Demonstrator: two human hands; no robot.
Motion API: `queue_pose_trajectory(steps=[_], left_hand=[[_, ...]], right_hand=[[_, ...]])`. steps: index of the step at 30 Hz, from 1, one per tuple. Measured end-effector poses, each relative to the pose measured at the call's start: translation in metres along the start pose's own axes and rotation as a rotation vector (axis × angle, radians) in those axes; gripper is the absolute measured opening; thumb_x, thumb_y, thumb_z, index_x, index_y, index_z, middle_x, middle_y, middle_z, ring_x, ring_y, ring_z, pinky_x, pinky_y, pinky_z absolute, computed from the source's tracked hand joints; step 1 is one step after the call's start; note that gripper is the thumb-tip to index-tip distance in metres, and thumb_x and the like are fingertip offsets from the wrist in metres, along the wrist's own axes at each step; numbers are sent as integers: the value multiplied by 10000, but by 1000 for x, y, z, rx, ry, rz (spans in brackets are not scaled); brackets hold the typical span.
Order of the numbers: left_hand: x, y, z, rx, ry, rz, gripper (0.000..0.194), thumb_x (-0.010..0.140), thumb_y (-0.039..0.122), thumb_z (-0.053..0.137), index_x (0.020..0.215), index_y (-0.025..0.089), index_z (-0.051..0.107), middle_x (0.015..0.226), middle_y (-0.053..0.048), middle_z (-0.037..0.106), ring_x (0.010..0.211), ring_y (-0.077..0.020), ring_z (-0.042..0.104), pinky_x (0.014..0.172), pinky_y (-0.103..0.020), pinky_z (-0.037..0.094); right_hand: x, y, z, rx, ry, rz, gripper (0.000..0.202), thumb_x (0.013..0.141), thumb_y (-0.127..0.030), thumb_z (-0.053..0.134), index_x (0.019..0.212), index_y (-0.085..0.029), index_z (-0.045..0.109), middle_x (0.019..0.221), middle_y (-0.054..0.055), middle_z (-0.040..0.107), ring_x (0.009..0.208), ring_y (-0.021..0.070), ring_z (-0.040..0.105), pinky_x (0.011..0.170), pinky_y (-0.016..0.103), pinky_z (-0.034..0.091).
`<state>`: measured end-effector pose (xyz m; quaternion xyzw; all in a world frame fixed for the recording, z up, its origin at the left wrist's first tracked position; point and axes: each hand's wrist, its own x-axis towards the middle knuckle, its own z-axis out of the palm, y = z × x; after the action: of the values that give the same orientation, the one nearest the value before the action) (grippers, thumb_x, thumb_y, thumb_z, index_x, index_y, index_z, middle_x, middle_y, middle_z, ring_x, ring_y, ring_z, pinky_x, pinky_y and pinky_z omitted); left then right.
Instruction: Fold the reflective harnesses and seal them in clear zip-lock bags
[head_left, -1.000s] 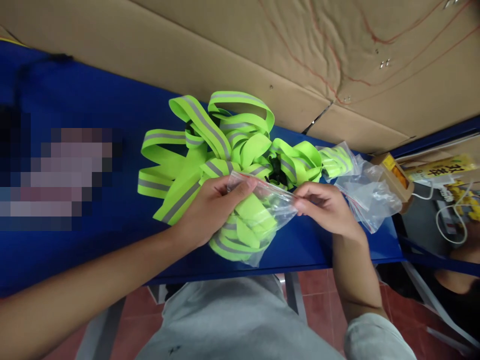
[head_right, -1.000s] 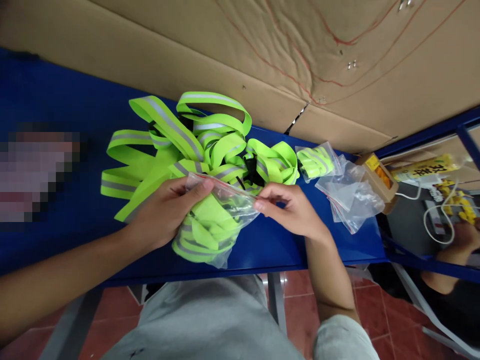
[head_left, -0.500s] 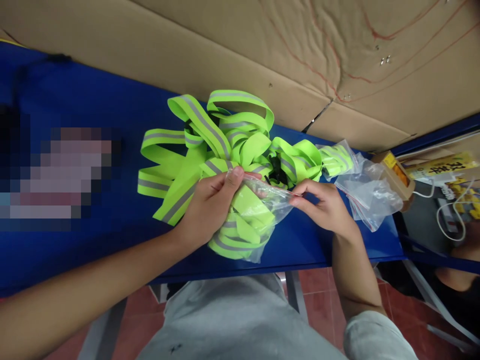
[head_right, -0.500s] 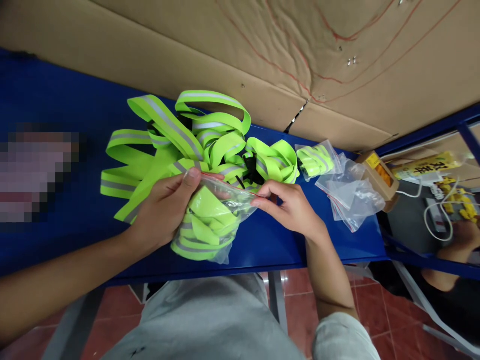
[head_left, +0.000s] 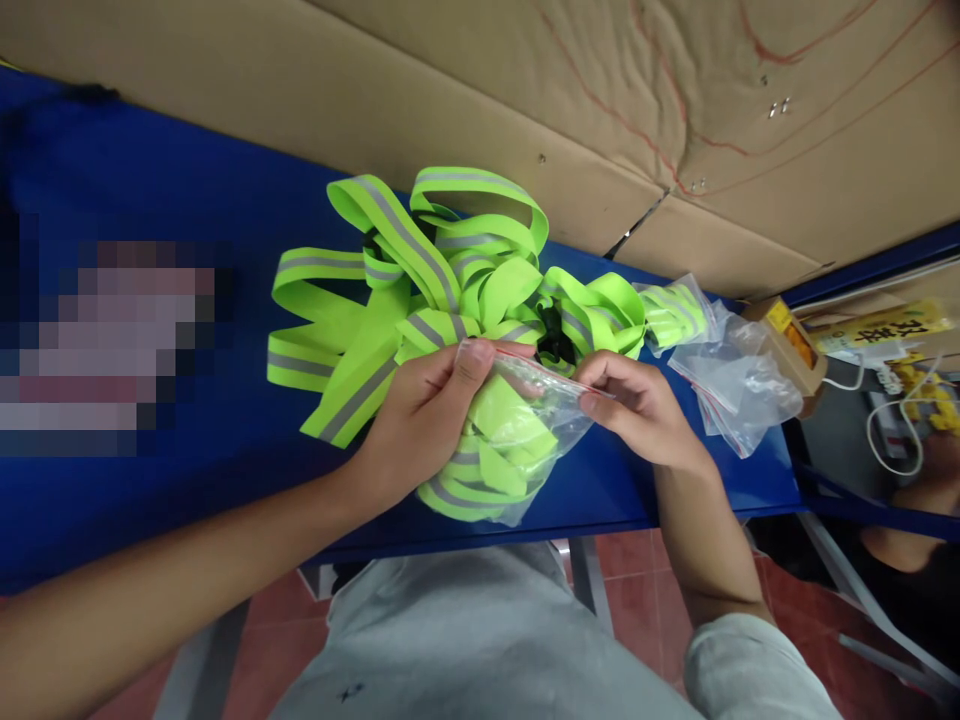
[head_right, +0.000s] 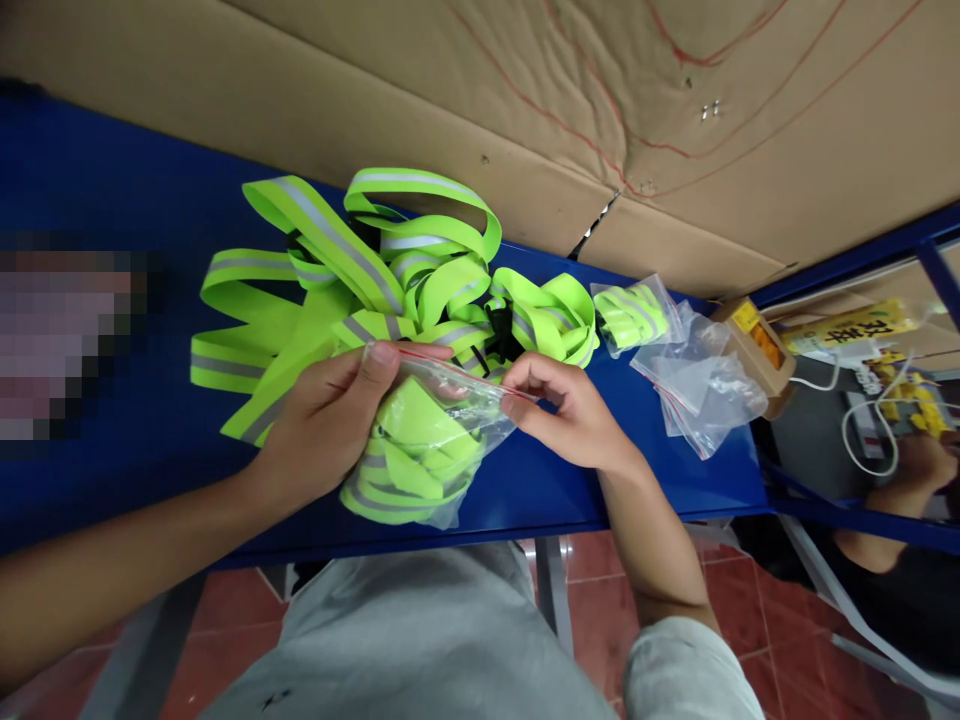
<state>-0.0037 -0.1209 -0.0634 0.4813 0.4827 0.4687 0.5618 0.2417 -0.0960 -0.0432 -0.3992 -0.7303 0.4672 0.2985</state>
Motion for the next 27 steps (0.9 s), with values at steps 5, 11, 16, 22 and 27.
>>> queue_pose_trajectory(steps=[5, 11, 16, 22, 27], left_hand=[[-1, -2, 1, 33, -9, -4, 554, 981, 693, 548, 1108, 232, 826, 1076, -36, 827, 936, -200, 740, 788, -265, 565], [-3, -4, 4, 55, -34, 18, 528, 997, 657, 554, 1132, 222, 821, 1063, -44, 821, 946, -198, 735, 823, -268, 573], [-3, -4, 7, 77, -45, 16, 513, 1012, 635, 534, 1121, 224, 821, 998, -47, 814, 917, -209, 725, 818, -296, 577], [-3, -5, 7, 75, -89, -9, 460, 1021, 586, 533, 1097, 233, 819, 874, -23, 786, 810, -184, 686, 723, -281, 544], [-4, -7, 6, 126, -149, -24, 492, 1025, 597, 517, 1108, 216, 818, 896, -26, 776, 746, -150, 626, 621, -243, 448]], right_hand=[[1, -4, 12, -14, 106, -25, 147, 929, -189, 652, 798, -189, 585, 738, -37, 565, 640, 76, 497, 582, 194, 402], [2, -5, 21, 63, 93, 3, 96, 909, -174, 658, 837, -188, 597, 745, -48, 548, 625, 62, 476, 562, 183, 377], [2, -3, 26, 94, 81, 53, 97, 924, -190, 635, 840, -185, 587, 716, -56, 524, 598, 59, 438, 539, 189, 344], [0, -2, 28, 89, 40, 50, 102, 942, -197, 632, 862, -187, 570, 752, -46, 519, 646, 72, 445, 577, 205, 359], [-2, -1, 24, 121, -69, 94, 129, 979, -249, 635, 895, -186, 561, 768, -43, 508, 661, 79, 437, 589, 220, 360]])
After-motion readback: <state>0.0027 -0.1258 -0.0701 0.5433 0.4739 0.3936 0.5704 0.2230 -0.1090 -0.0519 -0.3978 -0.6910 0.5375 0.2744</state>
